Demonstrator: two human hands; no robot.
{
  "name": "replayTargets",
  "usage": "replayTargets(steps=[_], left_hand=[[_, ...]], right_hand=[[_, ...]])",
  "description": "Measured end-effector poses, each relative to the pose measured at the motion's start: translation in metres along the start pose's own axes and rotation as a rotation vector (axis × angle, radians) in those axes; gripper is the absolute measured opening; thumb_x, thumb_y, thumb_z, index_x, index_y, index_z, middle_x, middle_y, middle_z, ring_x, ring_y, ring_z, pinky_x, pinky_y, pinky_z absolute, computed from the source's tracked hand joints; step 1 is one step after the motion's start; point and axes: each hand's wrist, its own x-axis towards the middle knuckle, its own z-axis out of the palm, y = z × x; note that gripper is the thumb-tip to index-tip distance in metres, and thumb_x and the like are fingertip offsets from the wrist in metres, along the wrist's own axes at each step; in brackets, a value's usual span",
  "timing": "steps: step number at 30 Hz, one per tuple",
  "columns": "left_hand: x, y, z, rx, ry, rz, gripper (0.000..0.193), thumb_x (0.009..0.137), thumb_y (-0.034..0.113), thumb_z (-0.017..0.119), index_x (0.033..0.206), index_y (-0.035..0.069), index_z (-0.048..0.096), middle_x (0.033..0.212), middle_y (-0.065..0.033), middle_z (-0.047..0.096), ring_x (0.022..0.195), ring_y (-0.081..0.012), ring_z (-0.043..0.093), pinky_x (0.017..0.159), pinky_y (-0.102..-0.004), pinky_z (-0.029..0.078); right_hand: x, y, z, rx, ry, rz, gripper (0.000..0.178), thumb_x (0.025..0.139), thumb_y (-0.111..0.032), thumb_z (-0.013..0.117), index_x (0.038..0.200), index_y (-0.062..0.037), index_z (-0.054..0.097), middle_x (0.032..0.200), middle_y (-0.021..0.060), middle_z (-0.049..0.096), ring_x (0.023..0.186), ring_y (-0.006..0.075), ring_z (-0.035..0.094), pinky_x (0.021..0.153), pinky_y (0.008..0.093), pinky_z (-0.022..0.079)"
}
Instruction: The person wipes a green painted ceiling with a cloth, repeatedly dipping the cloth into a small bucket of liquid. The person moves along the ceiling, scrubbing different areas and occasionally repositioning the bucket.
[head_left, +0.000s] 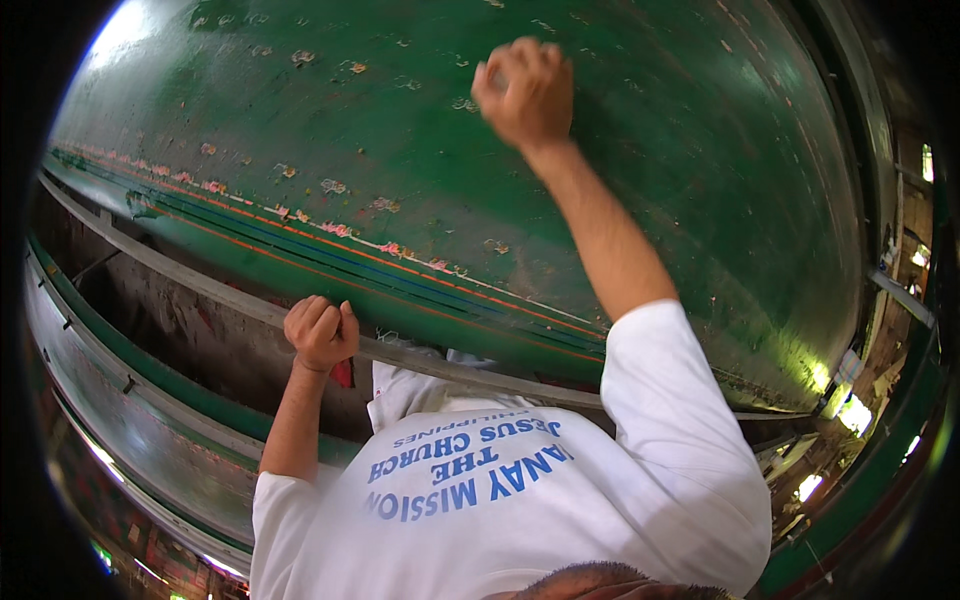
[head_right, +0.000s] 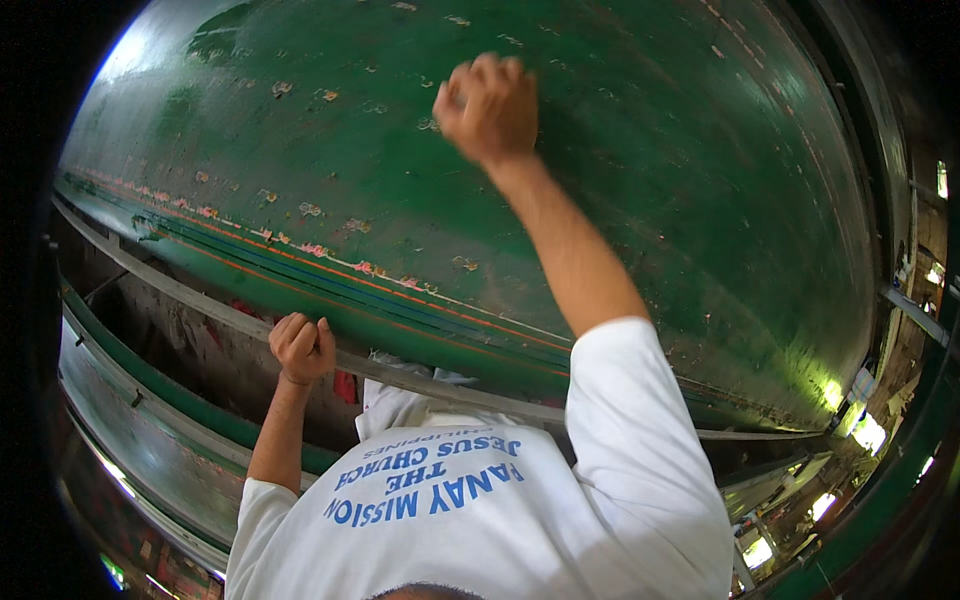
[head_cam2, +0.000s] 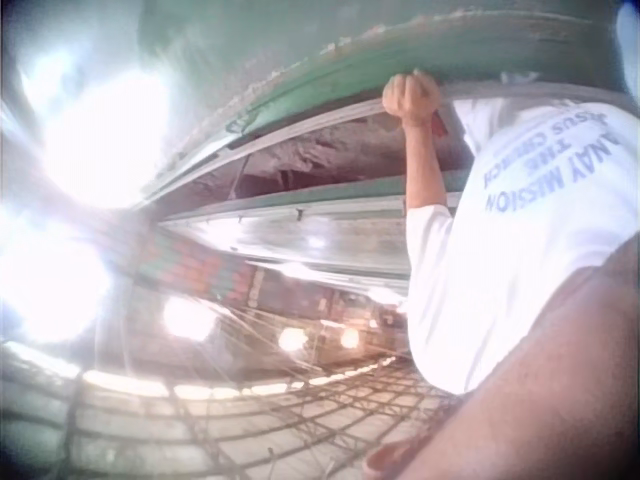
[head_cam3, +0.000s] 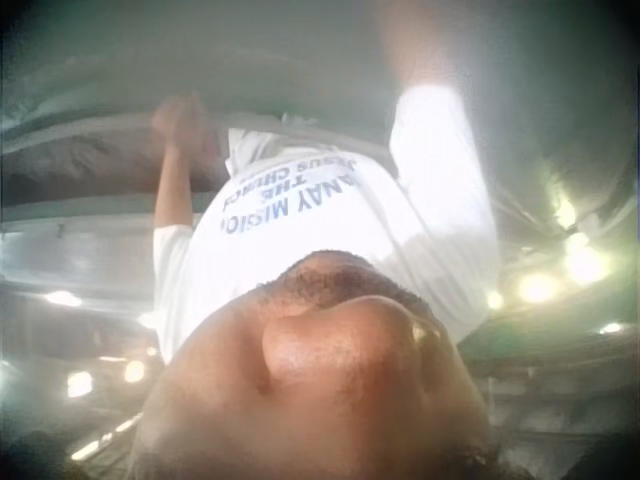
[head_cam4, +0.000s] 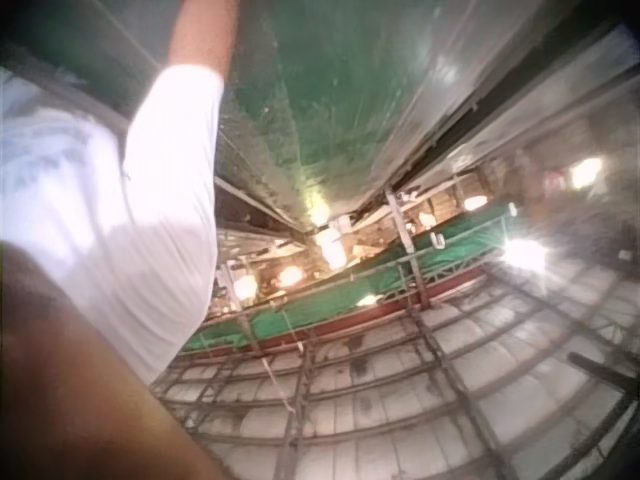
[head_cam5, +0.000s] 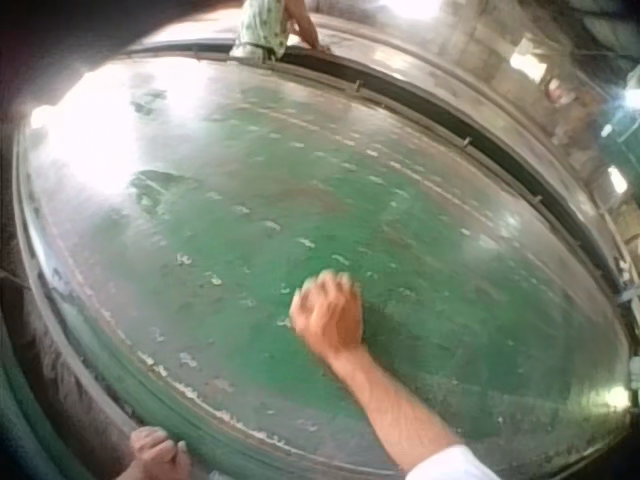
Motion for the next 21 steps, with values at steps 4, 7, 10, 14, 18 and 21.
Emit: replayTargets(steps=[4,7,10,14,18,21], left_hand=[[-0.005,0.0,0.0,-0.022,0.045,-0.015,0.039,0.083,-0.001,0.073,0.061,0.01,0.043,0.061,-0.0079,0.043,0.05,-0.0286,0.05,0.047,-0.0398,0.039],[-0.002,-0.001,0.002,-0.017,0.068,0.004,0.04,0.083,0.0,0.074,0.061,0.011,0.043,0.06,-0.0069,0.042,0.049,-0.0275,0.049,0.047,-0.039,0.039],[0.002,-0.004,0.004,-0.043,0.052,0.023,0.041,0.083,0.0,0.075,0.06,0.013,0.043,0.06,-0.0057,0.043,0.049,-0.0264,0.049,0.046,-0.0386,0.039],[-0.001,-0.004,0.003,-0.059,0.062,0.031,0.042,0.082,0.001,0.077,0.06,0.014,0.044,0.06,-0.0044,0.044,0.049,-0.0244,0.05,0.046,-0.0376,0.04],[-0.002,-0.005,-0.001,-0.114,0.055,0.027,0.043,0.083,0.002,0.078,0.059,0.013,0.044,0.059,-0.0042,0.045,0.048,-0.0234,0.052,0.046,-0.0365,0.042],[-0.003,-0.007,-0.008,-0.259,0.025,0.016,0.045,0.086,0.0,0.078,0.061,0.011,0.042,0.058,-0.0067,0.043,0.047,-0.0276,0.048,0.045,-0.0392,0.039]], right_hand=[[-0.067,-0.054,-0.055,0.099,-0.142,-0.004,0.016,0.085,-0.028,0.08,0.088,-0.0182,0.067,0.098,0.0036,0.063,0.095,0.0312,0.061,0.086,0.0472,0.048],[-0.07,-0.017,-0.054,0.059,-0.096,-0.015,0.016,0.086,-0.029,0.079,0.086,-0.019,0.067,0.095,0.0038,0.064,0.093,0.0311,0.061,0.083,0.0479,0.049],[-0.031,0.028,-0.02,-0.11,0.049,0.041,0.016,0.085,-0.027,0.08,0.081,-0.0197,0.066,0.088,0.0032,0.066,0.09,0.033,0.063,0.081,0.0482,0.049],[-0.002,-0.037,-0.022,-0.126,0.068,0.165,0.016,0.088,-0.027,0.071,0.086,-0.0117,0.075,0.097,0.0127,0.073,0.094,0.04,0.07,0.081,0.0539,0.057],[-0.085,-0.105,-0.042,-0.031,-0.074,0.099,0.015,0.085,-0.026,0.081,0.084,-0.019,0.068,0.096,0.0012,0.066,0.094,0.0315,0.063,0.083,0.0483,0.05],[-0.124,-0.106,-0.077,-0.087,-0.052,0.167,0.015,0.085,-0.026,0.082,0.087,-0.0182,0.069,0.099,0.0026,0.066,0.096,0.0314,0.063,0.084,0.0483,0.05]])
